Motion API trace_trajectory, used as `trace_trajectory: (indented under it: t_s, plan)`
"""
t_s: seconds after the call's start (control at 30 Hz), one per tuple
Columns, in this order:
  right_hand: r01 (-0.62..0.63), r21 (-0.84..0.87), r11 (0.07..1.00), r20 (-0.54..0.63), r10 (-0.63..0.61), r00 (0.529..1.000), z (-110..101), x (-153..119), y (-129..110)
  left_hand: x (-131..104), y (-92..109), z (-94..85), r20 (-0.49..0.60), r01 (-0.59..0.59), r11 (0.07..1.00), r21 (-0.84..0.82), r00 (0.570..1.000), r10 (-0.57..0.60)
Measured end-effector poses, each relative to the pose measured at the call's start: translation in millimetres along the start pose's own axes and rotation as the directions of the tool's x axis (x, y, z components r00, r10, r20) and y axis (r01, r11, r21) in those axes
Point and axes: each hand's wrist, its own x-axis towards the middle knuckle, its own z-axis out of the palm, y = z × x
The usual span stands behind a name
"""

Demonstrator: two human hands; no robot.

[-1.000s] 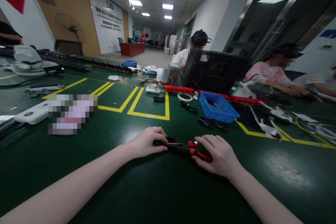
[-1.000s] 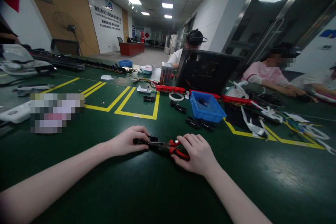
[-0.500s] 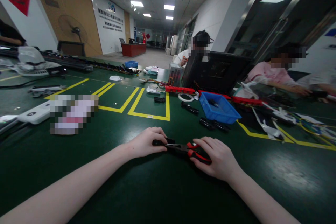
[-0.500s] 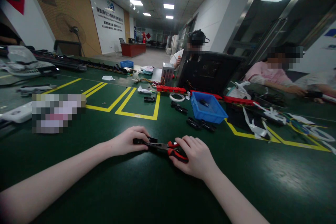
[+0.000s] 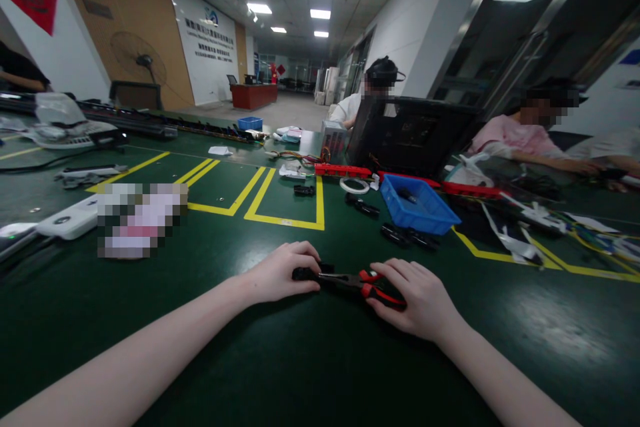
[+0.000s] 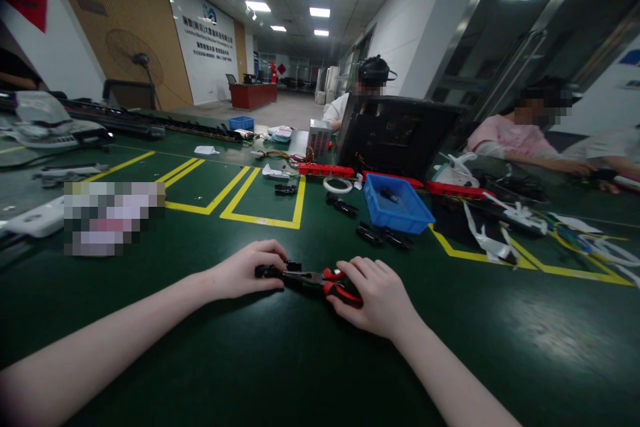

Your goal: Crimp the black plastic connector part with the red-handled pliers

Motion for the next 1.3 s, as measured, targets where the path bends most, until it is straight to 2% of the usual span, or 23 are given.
trace_trajectory:
  t_s: [0.47,0.73,1.3]
  plan:
    - [0.045,-0.098,0.994,-0.052,-0.050,0.997,-0.5,-0.2,-1.5,0.3,0.4,1.3,-0.011,0.014,1.000,-0.019,1.000,-0.014]
    - [0.037,-0.118,0.992,-0.088,-0.048,0.995,0.8,-1.1,0.5,-1.3,-3.8,4.4,-0.072,-0.017,1.000,0.024,0.997,0.019]
    - [0.027,-0.120,0.992,-0.131,-0.043,0.990,-1.3,-0.8,0.3,-0.7,-6.3,4.9,-0.048,0.000,1.000,0.011,0.999,0.001]
